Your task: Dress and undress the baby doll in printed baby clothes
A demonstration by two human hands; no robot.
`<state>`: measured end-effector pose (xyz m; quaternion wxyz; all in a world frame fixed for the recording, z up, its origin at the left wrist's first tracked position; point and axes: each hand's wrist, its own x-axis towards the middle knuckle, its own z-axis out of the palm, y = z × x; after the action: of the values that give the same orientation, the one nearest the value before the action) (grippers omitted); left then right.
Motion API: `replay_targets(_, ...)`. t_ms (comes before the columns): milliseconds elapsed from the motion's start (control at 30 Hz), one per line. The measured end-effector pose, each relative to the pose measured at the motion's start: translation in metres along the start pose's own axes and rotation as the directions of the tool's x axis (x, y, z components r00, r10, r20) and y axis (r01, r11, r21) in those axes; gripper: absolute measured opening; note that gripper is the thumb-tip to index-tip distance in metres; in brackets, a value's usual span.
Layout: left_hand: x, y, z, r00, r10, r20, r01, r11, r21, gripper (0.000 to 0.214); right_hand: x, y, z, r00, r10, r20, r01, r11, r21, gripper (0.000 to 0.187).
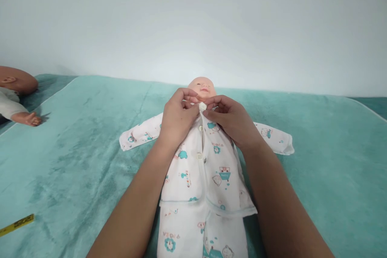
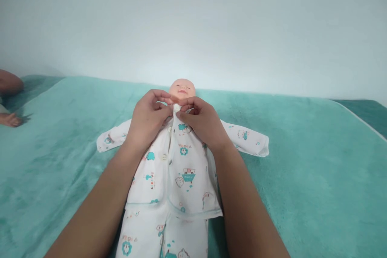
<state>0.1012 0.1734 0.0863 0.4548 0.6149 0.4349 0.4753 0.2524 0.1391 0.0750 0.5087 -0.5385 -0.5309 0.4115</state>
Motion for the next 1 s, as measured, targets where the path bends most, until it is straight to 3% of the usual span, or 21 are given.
replay_targets(133,-0.007,0.0,-0.005,0.999,0.039,-0.022,-0.035,0.99,0.137,0.014,-0.01,-0.019,-0.005,0.999,0.037,-0.03,-0.041,0.989,-0.14,0.017)
replay_targets(233,-0.015,0.001,-0.01,0.998,0.029,0.048,-0.038,0.981,0.189,0.017,-0.021,-0.035,-0.004,0.998,0.059,0.009,-0.052,0.937,-0.347,0.017)
replay_targets(367,-0.02,0.0,-0.012,0.977,0.153,0.148,-0.191,0.938,0.29,0.025,-0.029,-0.042,0.005,0.996,0.072,0.046,-0.037,0.85,-0.525,0.02)
replay_targets(433,-0.019,-0.001,-0.012,0.968,0.161,0.195,-0.218,0.922,0.321,0.028,-0.031,-0.043,0.008,0.992,0.089,0.092,-0.018,0.808,-0.589,0.023)
replay_targets(667,-0.016,-0.004,-0.01,0.977,0.116,0.178,-0.186,0.871,0.455,0.033,-0.043,-0.05,0.013,0.981,0.066,0.181,0.105,0.603,-0.791,0.033)
replay_targets(867,-0.016,-0.009,-0.011,0.991,0.067,0.115,-0.116,0.856,0.504,0.026,-0.06,-0.055,0.033,0.994,0.058,0.09,0.056,0.438,-0.897,0.022)
replay_targets(933,-0.016,-0.01,-0.013,0.987,0.084,0.134,-0.137,0.878,0.458,0.026,-0.061,-0.05,0.038,0.998,0.02,0.063,0.047,0.443,-0.895,0.022)
replay_targets(1000,-0.015,-0.011,-0.015,0.985,0.093,0.145,-0.146,0.897,0.417,0.027,-0.06,-0.042,0.039,0.998,-0.036,0.043,0.056,0.505,-0.861,0.023)
